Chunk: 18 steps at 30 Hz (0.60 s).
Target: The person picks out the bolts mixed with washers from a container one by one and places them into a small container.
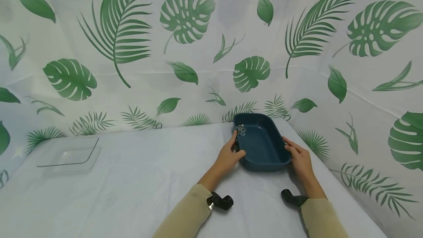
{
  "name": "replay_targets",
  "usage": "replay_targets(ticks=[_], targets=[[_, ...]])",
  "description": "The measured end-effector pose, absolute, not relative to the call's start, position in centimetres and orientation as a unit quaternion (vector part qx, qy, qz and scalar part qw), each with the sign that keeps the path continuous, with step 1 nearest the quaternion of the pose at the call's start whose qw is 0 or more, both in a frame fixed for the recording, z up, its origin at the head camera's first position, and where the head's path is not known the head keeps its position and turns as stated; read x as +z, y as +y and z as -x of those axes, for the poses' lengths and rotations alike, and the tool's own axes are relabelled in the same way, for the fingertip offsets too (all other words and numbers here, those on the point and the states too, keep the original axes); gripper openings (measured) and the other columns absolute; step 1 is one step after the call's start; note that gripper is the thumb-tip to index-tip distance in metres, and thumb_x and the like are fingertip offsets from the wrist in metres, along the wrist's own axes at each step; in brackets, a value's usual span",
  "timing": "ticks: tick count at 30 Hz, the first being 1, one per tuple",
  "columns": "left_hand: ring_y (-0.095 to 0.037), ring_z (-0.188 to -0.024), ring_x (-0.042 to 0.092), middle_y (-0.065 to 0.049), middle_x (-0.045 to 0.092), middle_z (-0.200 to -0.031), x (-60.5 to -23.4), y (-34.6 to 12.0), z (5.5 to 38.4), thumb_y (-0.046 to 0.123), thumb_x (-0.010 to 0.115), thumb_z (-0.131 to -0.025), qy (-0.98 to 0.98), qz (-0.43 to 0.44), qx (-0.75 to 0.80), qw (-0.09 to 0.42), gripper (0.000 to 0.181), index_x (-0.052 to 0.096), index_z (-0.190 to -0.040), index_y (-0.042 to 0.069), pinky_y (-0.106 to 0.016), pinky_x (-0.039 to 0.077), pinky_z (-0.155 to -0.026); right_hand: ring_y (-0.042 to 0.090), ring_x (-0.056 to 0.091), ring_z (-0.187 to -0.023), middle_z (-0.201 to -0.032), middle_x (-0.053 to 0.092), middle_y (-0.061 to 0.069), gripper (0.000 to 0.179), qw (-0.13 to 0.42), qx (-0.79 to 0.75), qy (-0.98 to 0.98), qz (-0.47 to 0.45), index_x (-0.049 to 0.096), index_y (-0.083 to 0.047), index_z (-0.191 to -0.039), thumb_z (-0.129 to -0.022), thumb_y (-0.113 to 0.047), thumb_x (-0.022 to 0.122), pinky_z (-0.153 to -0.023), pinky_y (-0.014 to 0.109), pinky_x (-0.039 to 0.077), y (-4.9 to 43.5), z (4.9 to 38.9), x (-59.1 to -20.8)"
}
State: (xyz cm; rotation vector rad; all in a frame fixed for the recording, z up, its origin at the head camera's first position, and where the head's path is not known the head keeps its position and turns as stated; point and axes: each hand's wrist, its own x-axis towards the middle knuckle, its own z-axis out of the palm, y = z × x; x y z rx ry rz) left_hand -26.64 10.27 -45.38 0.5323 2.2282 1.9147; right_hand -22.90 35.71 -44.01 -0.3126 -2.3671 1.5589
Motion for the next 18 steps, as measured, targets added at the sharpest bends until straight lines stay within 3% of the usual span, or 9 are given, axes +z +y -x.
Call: replay_targets(ticks=[9, 13, 18], targets=[[-0.021, -0.143, 0.03, -0.003, 0.019, -0.159, -45.5, 8.0, 26.7, 0.027, 0.056, -0.083, 0.748, -0.185, 0.634, 0.065, 0.083, 0.013, -0.154, 0.025, -0.041, 0.03, -0.115, -0.015, 0.056, -0.092, -0.141, 0.047, 0.017, 0.04, 0.141, 0.584, -0.794, 0.091, 0.053, -0.007, -0.136, -0.098, -0.017, 0.05, -0.069, 0.012, 0.053, 33.5, 23.4, -43.9], [-0.02, -0.144, 0.029, -0.001, 0.018, -0.159, -45.5, 6.9, 26.5, 0.026, 0.056, -0.085, 0.746, -0.188, 0.635, 0.069, 0.082, 0.011, -0.154, 0.026, -0.041, 0.029, -0.115, -0.013, 0.051, -0.097, -0.14, 0.049, 0.013, 0.038, 0.15, 0.572, -0.8, 0.101, 0.056, -0.009, -0.134, -0.097, -0.018, 0.05, -0.069, 0.006, 0.047, 32.4, 23.5, -44.0], [-0.016, -0.144, 0.028, 0.003, 0.017, -0.159, -45.5, 5.1, 26.5, 0.022, 0.055, -0.087, 0.75, -0.191, 0.63, 0.067, 0.081, 0.01, -0.155, 0.024, -0.04, 0.029, -0.116, -0.002, 0.051, -0.11, -0.142, 0.049, 0.006, 0.038, 0.14, 0.574, -0.799, 0.108, 0.055, -0.014, -0.135, -0.098, -0.02, 0.05, -0.069, 0.006, 0.043, 30.7, 23.6, -44.1]])
